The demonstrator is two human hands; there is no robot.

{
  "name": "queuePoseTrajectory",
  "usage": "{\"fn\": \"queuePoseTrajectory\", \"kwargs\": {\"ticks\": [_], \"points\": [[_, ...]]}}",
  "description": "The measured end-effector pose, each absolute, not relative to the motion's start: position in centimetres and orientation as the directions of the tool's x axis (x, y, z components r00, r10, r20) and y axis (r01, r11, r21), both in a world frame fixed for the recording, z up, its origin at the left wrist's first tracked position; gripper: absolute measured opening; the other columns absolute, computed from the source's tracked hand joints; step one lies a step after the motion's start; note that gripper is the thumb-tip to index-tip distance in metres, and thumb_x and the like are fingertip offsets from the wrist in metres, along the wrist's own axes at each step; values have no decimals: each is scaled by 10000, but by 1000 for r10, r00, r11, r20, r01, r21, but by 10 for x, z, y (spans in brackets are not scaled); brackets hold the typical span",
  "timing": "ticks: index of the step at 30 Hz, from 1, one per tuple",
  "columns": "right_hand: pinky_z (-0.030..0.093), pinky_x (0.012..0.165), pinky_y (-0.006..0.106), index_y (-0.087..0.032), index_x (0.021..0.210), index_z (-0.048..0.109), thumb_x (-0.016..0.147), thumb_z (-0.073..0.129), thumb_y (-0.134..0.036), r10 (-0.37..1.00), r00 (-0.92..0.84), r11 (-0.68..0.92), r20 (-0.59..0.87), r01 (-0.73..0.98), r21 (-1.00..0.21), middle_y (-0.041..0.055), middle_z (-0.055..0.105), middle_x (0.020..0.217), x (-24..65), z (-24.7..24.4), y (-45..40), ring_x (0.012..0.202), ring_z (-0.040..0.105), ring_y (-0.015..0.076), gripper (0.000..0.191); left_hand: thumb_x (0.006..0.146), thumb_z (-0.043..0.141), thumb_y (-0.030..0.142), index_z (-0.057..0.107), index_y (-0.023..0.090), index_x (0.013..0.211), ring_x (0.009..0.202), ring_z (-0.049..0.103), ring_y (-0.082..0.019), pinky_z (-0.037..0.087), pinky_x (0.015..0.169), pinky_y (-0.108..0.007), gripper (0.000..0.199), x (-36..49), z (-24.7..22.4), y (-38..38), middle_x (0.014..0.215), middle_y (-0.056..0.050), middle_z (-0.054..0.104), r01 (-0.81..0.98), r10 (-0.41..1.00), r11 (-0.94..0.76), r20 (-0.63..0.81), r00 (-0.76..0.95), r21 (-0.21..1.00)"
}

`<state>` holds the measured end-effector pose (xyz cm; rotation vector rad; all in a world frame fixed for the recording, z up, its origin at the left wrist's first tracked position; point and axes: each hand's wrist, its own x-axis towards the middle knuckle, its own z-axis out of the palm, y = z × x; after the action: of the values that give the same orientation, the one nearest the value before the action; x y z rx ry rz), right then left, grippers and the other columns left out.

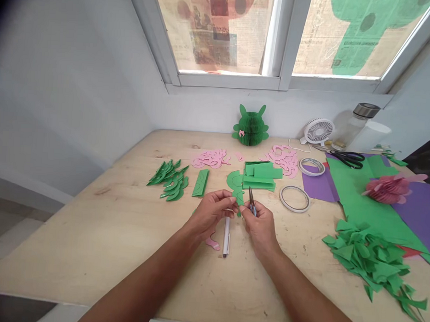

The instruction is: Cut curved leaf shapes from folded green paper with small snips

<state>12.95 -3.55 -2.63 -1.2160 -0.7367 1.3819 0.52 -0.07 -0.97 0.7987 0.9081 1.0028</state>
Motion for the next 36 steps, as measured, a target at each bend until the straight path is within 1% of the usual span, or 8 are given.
{"fn": "queuePoseTrajectory", "kwargs": {"ticks": [6,8,10,13,17,21,28,36], "points": [[115,379,205,-175,735,539,652,726,-426,967,75,-218,-245,-259,-941,-109,282,453,132,-27,-35,400,181,47,324,581,738,273,567,139,679,540,576,-113,435,505,-213,238,3,-8,1,573,-4,592,-332,947,304,-244,209,893],[123,381,209,-167,718,550,704,670,-473,975,35,-208,-220,-211,-955,-95,301,457,134,-24,-35,403,197,53,328,587,734,273,568,138,678,544,582,-115,436,504,-212,232,0,-5,2,583,-8,600,-334,954,288,-238,184,898],[130,381,216,-155,721,577,759,584,-531,979,4,-198,-201,-167,-966,-76,337,460,137,-20,-35,399,218,60,378,590,732,270,564,139,678,556,594,-121,447,516,-216,231,-3,-2,4,586,-9,605,-339,956,282,-236,172,897],[129,377,222,-150,724,595,786,518,-577,973,-45,-229,-225,-125,-965,-65,359,452,140,-16,-34,382,219,63,438,584,740,269,556,141,681,585,611,-131,473,559,-233,244,-9,1,6,587,-7,610,-331,947,302,-243,208,894],[129,375,222,-150,688,598,765,531,-598,963,-90,-259,-252,-75,-963,-70,340,426,143,-19,-32,373,212,64,459,579,753,291,553,139,672,595,606,-126,499,617,-265,268,-14,1,9,608,-11,624,-294,929,318,-235,285,901],[128,369,219,-145,689,607,781,512,-600,959,-140,-257,-247,-56,-965,-69,343,418,145,-23,-31,368,209,62,473,597,745,273,556,134,660,590,599,-115,507,639,-276,244,-18,-1,11,628,-20,631,-272,914,322,-223,338,907],[128,370,225,-140,703,617,810,482,-597,959,-168,-233,-229,-6,-973,-63,350,418,144,-24,-32,368,220,65,488,633,702,208,557,132,666,563,604,-109,509,612,-258,167,-19,0,12,618,-22,631,-263,920,319,-230,318,911],[118,373,230,-140,717,634,795,497,-604,958,-167,-233,-235,31,-972,-64,346,381,143,-24,-31,357,213,72,490,635,709,218,559,131,661,558,618,-116,516,600,-252,175,-19,1,12,609,-31,643,-258,916,327,-238,322,909]]}}
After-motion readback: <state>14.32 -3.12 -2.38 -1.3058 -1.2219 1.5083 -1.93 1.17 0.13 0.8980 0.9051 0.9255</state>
